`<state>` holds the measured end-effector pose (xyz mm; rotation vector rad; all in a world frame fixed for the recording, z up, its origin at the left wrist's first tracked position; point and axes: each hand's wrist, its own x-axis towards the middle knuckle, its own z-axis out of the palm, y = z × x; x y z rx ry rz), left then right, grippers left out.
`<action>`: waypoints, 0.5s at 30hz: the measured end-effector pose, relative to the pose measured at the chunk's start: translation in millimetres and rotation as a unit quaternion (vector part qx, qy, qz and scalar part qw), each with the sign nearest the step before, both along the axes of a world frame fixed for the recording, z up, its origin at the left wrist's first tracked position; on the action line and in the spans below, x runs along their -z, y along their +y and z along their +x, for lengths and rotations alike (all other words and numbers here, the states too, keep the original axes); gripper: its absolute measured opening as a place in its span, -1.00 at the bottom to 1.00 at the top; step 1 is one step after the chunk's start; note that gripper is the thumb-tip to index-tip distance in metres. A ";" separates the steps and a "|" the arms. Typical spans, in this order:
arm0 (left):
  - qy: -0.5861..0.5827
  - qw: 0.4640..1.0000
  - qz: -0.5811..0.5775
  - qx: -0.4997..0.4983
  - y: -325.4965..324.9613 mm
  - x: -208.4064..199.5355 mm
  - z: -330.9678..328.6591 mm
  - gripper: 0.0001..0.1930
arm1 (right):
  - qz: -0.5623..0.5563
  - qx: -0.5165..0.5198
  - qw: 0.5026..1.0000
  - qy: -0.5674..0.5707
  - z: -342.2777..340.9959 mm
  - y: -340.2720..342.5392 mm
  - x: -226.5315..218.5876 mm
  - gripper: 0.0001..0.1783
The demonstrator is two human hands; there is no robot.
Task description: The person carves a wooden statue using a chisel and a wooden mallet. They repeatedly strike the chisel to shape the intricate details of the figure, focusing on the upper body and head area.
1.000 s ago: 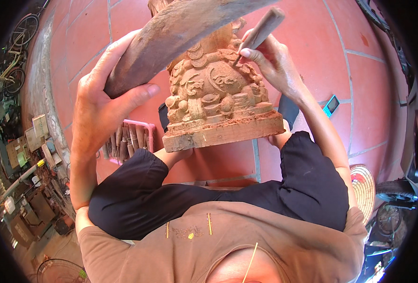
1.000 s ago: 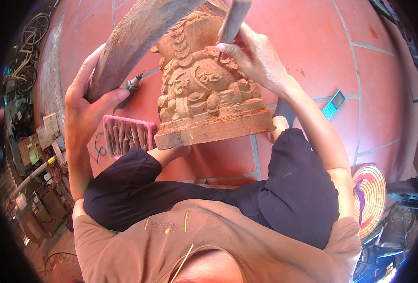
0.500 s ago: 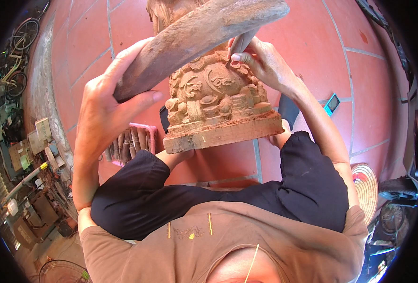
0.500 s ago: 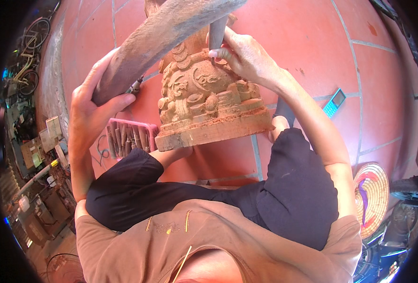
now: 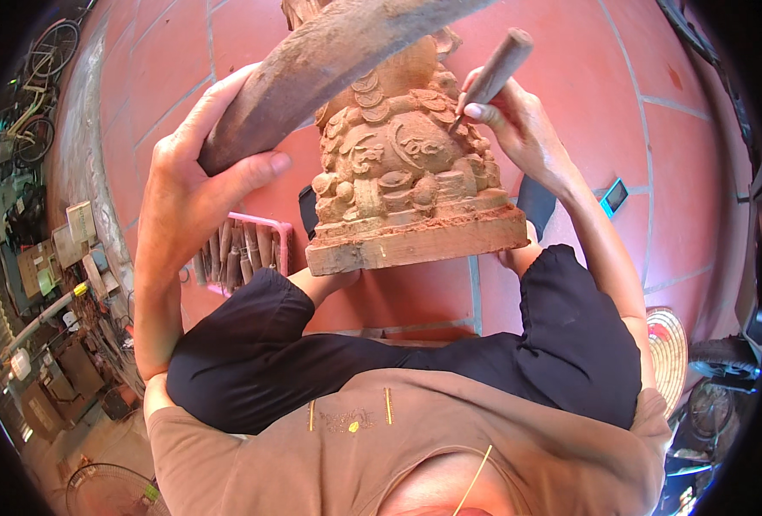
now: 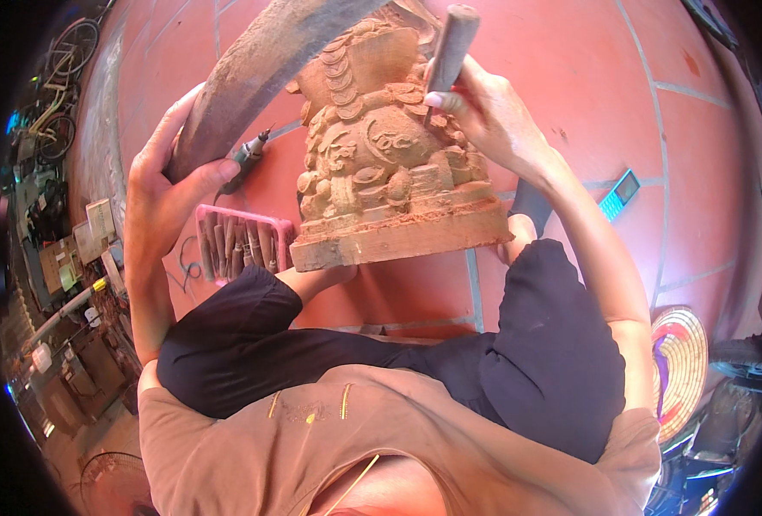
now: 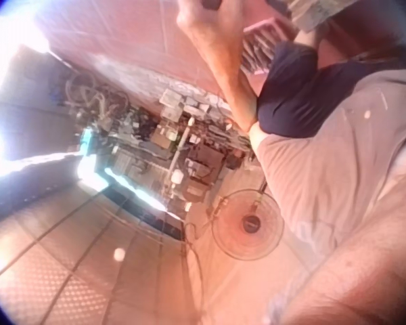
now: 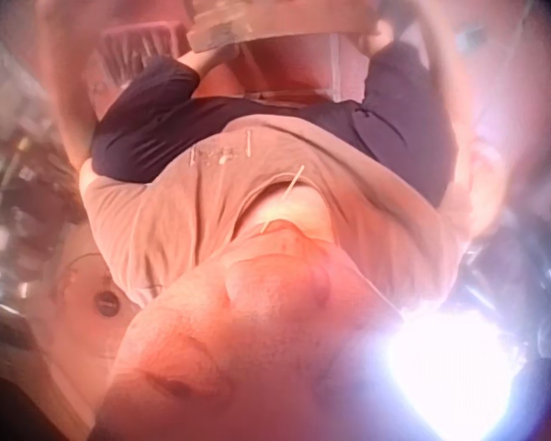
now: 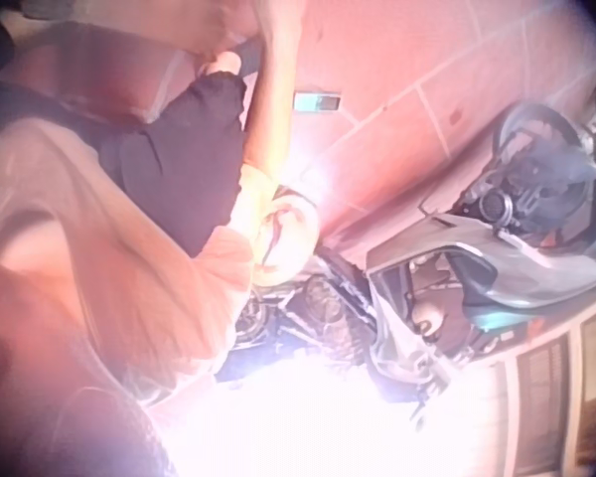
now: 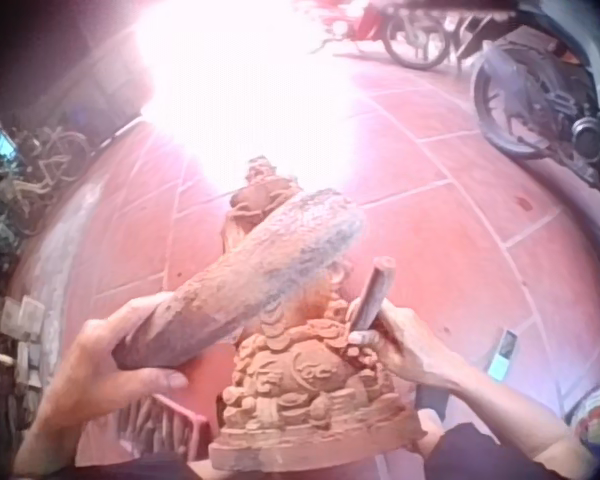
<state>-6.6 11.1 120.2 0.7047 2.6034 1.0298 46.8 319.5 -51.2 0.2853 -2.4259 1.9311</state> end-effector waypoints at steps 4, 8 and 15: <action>-0.026 0.999 -0.004 -0.043 -7.5 1.2 -2.3 -0.31 | -0.144 0.015 0.988 -0.049 -5.0 -8.1 -5.6 -0.66; -0.062 0.994 0.071 -0.061 -11.8 5.8 -2.2 -0.35 | -0.144 0.019 0.987 -0.067 -16.8 -21.8 -16.1 -0.69; -0.087 0.990 0.094 -0.052 -14.5 10.5 -2.1 -0.36 | -0.166 0.016 0.985 -0.043 -15.4 -39.1 3.0 -0.71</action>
